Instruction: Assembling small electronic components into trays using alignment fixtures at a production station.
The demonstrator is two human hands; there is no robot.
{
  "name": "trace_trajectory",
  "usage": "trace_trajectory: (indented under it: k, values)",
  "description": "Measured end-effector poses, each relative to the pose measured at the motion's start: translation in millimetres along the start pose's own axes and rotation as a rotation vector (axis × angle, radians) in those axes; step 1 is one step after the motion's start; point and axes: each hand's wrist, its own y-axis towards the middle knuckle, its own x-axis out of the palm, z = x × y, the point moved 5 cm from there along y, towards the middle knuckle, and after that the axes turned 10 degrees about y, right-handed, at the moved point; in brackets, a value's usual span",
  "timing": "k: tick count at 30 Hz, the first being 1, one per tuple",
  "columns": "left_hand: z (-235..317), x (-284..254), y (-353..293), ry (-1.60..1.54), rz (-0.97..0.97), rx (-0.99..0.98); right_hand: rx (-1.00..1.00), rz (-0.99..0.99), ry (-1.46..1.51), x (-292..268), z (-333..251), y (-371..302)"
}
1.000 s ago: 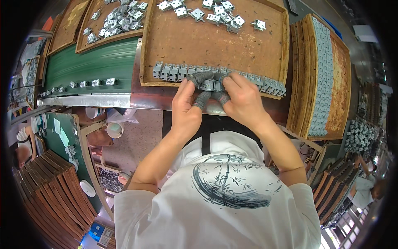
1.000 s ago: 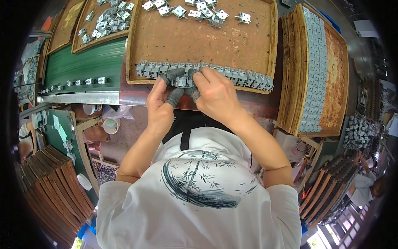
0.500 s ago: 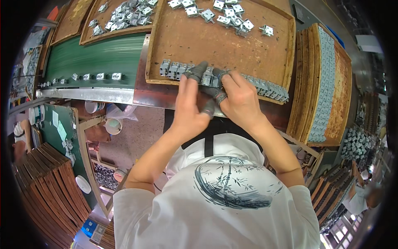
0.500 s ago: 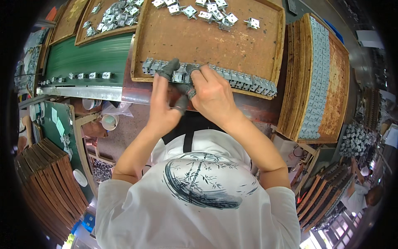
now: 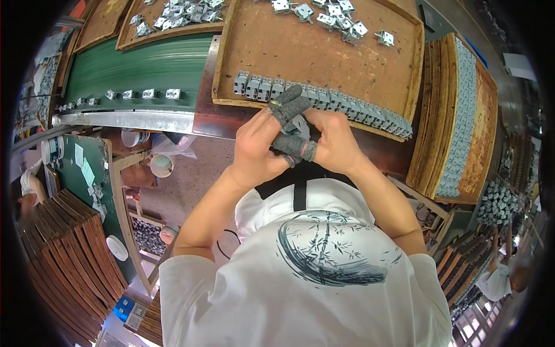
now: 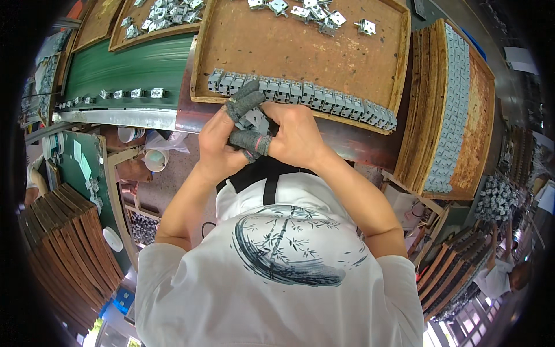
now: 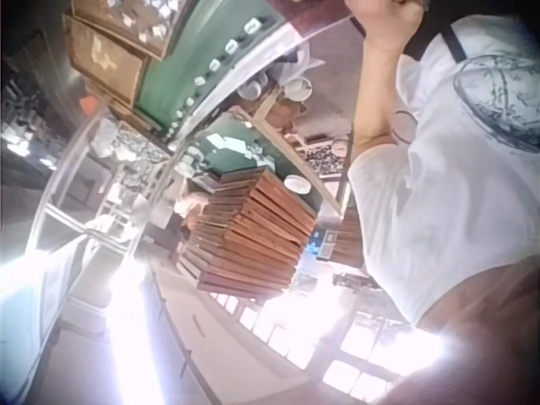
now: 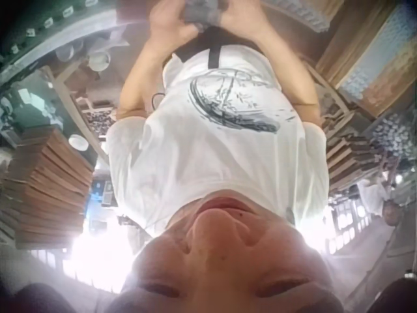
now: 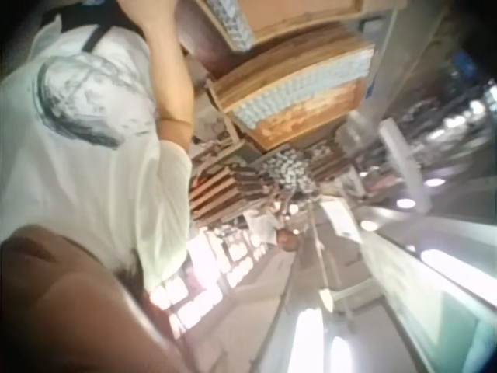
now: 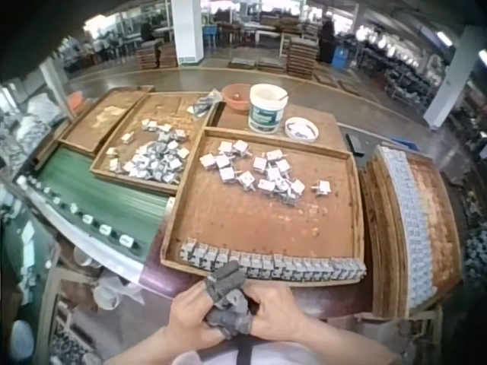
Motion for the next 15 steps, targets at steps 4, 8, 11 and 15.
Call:
trace_trajectory:
  k: [4,8,11,15]
  values:
    - [-8,-9,-6,-0.11,-0.057,-0.068,-0.076,0.001,-0.058,10,-12,4]
    - [-20,-10,-17,-0.175,-0.081,-0.118,-0.157,-0.046,0.032,23,-18,8]
    - [-20,-4,-22,-0.296,-0.091,-0.21,-0.018,-0.193,0.116,23,-4,8]
    - [-14,2,-24,-0.483,-0.027,-0.262,-0.019,-0.268,0.186,22,1,5]
